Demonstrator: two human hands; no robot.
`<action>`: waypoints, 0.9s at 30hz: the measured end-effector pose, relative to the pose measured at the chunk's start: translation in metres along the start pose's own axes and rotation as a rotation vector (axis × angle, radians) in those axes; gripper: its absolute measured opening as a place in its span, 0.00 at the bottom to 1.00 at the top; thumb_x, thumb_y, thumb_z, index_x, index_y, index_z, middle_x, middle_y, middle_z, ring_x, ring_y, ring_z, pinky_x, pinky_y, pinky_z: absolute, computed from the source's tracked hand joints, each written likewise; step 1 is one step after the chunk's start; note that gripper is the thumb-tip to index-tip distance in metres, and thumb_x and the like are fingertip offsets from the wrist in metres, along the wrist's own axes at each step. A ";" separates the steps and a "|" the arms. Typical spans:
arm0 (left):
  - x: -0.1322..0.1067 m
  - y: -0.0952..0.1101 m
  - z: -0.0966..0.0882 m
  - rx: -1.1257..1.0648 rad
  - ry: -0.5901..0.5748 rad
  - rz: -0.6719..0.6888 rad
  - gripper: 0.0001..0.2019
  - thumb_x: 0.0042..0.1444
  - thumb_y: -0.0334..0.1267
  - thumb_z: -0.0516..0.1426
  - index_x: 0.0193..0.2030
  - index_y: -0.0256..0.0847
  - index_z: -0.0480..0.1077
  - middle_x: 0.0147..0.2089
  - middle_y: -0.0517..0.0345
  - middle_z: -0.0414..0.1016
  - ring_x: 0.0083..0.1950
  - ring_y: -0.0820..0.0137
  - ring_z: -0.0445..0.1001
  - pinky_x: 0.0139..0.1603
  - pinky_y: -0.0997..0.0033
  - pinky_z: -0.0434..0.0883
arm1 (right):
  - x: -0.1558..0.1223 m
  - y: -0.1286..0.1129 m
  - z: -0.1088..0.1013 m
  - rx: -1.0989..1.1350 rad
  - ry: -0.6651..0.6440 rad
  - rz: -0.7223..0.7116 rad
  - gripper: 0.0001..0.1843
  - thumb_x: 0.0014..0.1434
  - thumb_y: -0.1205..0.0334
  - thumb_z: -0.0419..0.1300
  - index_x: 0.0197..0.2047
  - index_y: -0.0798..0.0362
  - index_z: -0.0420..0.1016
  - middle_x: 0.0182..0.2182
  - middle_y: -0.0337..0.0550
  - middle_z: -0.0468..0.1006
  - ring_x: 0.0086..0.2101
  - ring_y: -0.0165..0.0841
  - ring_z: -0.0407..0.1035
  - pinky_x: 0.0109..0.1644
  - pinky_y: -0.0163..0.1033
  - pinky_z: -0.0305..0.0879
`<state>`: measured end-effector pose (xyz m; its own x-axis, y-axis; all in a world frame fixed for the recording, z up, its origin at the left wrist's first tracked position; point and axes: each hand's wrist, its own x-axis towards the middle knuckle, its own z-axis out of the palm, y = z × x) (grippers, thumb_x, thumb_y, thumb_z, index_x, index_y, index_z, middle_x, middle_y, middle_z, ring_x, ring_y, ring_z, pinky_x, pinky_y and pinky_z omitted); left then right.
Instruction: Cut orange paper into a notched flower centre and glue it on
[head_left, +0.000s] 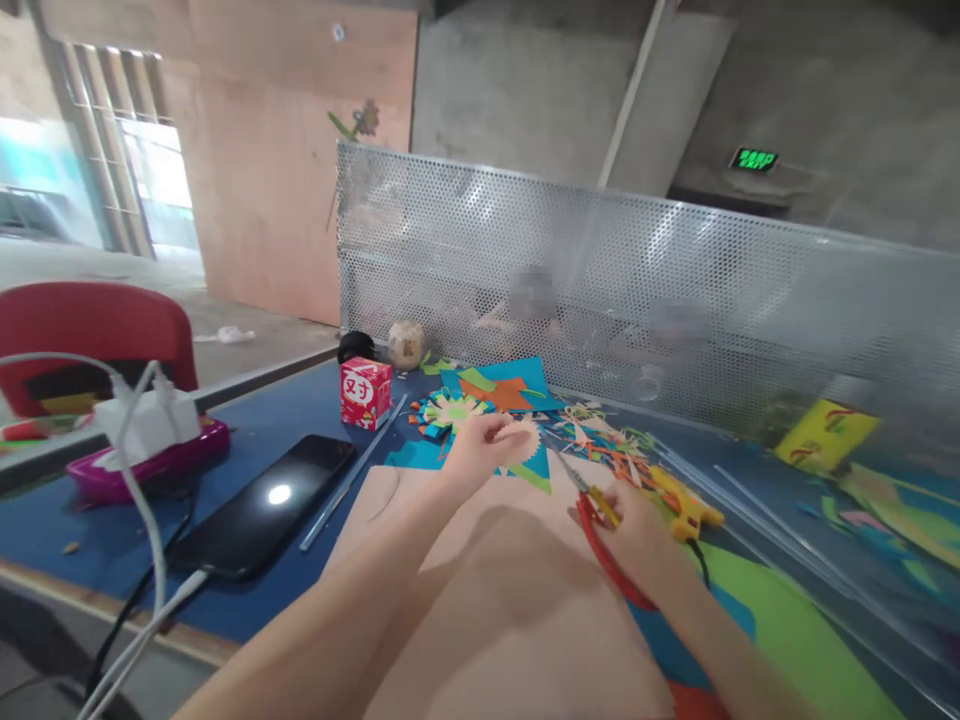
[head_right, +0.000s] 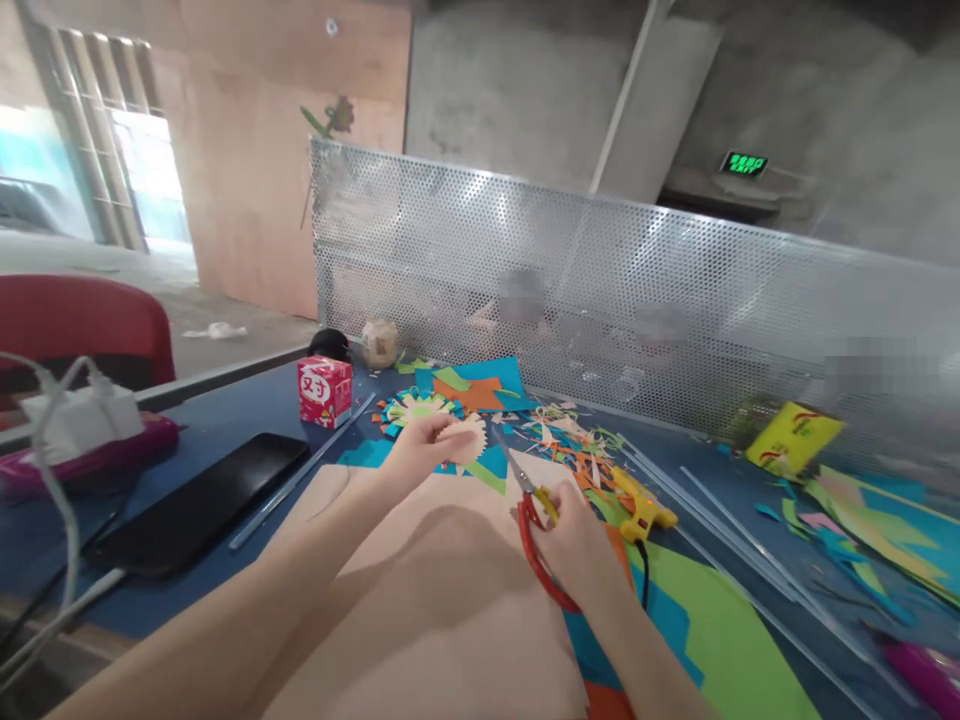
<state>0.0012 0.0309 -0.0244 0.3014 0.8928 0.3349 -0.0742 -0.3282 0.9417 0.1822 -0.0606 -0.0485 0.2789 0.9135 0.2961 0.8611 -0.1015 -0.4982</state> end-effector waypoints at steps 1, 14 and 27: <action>0.002 -0.002 -0.002 -0.001 0.018 -0.002 0.13 0.42 0.46 0.59 0.22 0.36 0.66 0.20 0.64 0.60 0.21 0.78 0.58 0.20 0.78 0.55 | -0.002 -0.002 0.001 -0.037 -0.028 -0.006 0.17 0.49 0.47 0.55 0.23 0.48 0.53 0.19 0.36 0.67 0.22 0.33 0.64 0.24 0.35 0.55; 0.001 -0.010 -0.007 -0.090 -0.063 -0.081 0.20 0.35 0.52 0.61 0.15 0.35 0.64 0.14 0.65 0.58 0.18 0.79 0.56 0.19 0.77 0.53 | 0.003 -0.053 -0.006 0.279 -0.046 -0.243 0.10 0.53 0.53 0.53 0.31 0.52 0.67 0.30 0.45 0.75 0.32 0.37 0.70 0.37 0.41 0.63; 0.002 -0.007 -0.013 -0.082 -0.263 -0.013 0.12 0.43 0.43 0.58 0.30 0.36 0.75 0.34 0.53 0.76 0.37 0.66 0.71 0.40 0.70 0.66 | 0.024 -0.059 0.026 0.640 -0.136 -0.221 0.06 0.50 0.59 0.55 0.27 0.52 0.63 0.23 0.37 0.71 0.25 0.31 0.66 0.28 0.34 0.59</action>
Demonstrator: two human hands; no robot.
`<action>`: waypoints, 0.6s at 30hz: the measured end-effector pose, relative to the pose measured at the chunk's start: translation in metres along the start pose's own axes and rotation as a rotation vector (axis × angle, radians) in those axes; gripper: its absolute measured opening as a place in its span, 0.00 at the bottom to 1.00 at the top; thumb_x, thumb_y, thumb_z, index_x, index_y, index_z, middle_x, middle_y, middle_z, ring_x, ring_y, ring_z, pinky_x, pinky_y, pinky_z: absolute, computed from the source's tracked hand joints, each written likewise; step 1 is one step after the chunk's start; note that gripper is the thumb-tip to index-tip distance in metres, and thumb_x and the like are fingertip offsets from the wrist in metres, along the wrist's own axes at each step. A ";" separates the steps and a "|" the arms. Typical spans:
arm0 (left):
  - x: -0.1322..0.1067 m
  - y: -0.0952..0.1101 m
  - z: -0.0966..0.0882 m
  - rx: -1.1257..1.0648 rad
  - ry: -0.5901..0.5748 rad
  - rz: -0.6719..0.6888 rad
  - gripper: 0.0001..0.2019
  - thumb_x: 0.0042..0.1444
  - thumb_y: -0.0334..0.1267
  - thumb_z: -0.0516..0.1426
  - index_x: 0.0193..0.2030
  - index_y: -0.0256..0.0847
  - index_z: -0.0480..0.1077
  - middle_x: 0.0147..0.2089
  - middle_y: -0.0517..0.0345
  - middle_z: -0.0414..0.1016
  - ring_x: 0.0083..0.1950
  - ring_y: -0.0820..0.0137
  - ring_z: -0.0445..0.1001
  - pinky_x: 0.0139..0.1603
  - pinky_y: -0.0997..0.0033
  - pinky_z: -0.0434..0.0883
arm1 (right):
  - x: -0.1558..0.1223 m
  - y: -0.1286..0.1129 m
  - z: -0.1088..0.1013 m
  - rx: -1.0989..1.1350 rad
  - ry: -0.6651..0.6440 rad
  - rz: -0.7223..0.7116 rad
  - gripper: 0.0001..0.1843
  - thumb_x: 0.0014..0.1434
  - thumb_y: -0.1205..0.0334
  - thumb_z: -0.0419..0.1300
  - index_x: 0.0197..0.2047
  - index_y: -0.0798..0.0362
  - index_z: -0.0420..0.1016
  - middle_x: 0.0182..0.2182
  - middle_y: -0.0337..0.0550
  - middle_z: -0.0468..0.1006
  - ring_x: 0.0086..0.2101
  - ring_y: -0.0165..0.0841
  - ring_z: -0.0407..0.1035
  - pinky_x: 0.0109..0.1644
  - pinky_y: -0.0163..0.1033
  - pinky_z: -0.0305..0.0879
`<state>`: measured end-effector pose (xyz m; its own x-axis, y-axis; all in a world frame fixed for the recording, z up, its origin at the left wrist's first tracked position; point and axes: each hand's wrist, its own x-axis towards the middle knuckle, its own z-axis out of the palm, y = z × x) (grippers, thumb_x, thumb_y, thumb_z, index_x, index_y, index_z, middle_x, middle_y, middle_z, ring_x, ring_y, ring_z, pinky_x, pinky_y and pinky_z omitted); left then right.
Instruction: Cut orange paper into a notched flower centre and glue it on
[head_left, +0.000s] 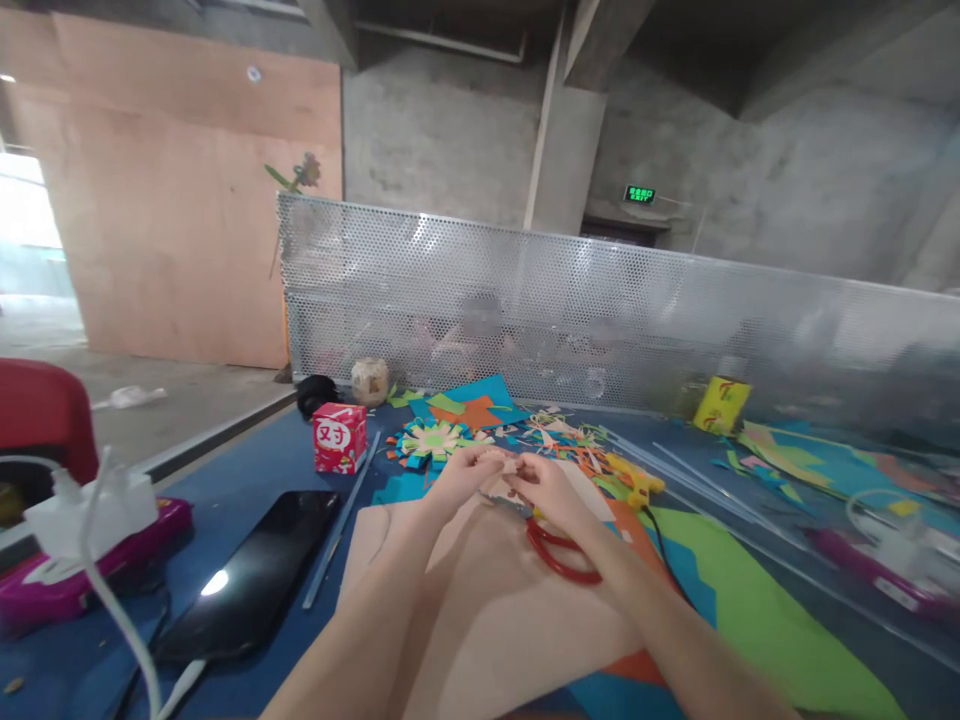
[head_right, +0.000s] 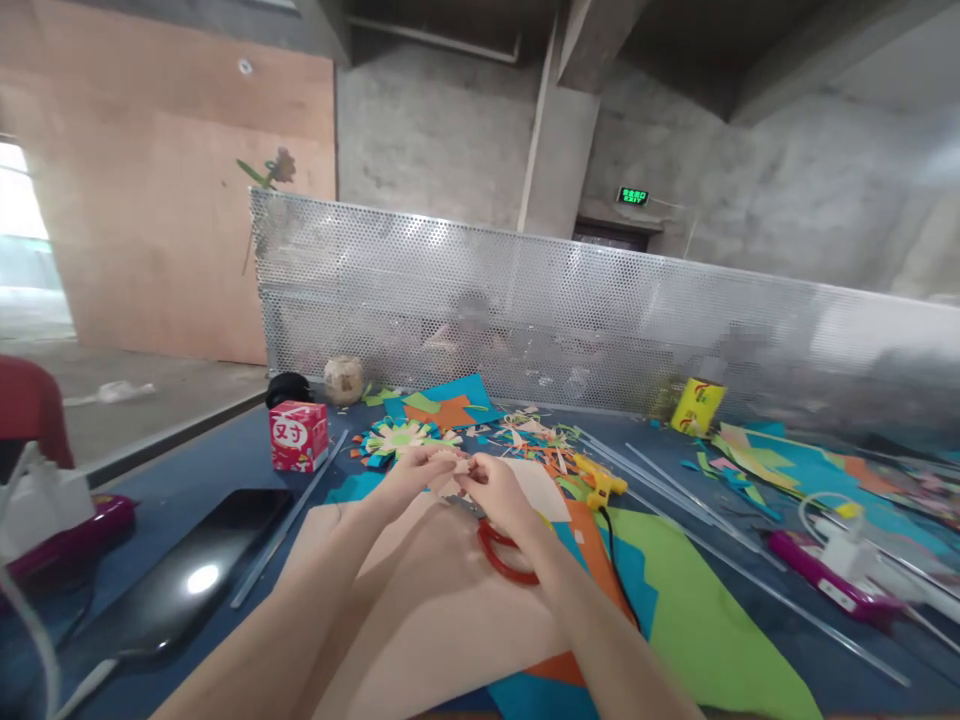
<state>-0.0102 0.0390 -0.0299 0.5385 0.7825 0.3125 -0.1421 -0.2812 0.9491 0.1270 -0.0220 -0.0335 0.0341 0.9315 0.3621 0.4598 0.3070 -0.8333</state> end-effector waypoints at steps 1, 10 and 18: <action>0.001 -0.001 0.000 0.008 -0.010 -0.002 0.12 0.43 0.43 0.58 0.31 0.36 0.75 0.35 0.53 0.76 0.38 0.66 0.71 0.40 0.70 0.66 | -0.001 0.003 0.000 0.018 -0.007 0.008 0.06 0.49 0.59 0.55 0.28 0.52 0.64 0.23 0.37 0.71 0.25 0.30 0.66 0.27 0.33 0.58; 0.005 -0.008 -0.004 0.141 0.005 0.015 0.16 0.43 0.48 0.59 0.33 0.36 0.75 0.34 0.51 0.76 0.35 0.67 0.72 0.34 0.72 0.67 | -0.004 0.003 -0.004 0.106 -0.060 0.118 0.04 0.49 0.63 0.56 0.27 0.53 0.64 0.18 0.32 0.67 0.20 0.26 0.62 0.24 0.31 0.54; 0.010 -0.008 -0.006 0.562 0.062 -0.006 0.22 0.56 0.49 0.45 0.45 0.35 0.70 0.41 0.48 0.76 0.39 0.65 0.74 0.37 0.70 0.69 | -0.007 0.002 -0.013 0.105 -0.099 0.383 0.05 0.59 0.64 0.54 0.35 0.56 0.67 0.22 0.33 0.69 0.19 0.23 0.62 0.21 0.29 0.58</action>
<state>-0.0086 0.0520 -0.0345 0.4859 0.8114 0.3249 0.3337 -0.5157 0.7891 0.1392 -0.0309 -0.0320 0.0970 0.9951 -0.0205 0.3370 -0.0522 -0.9400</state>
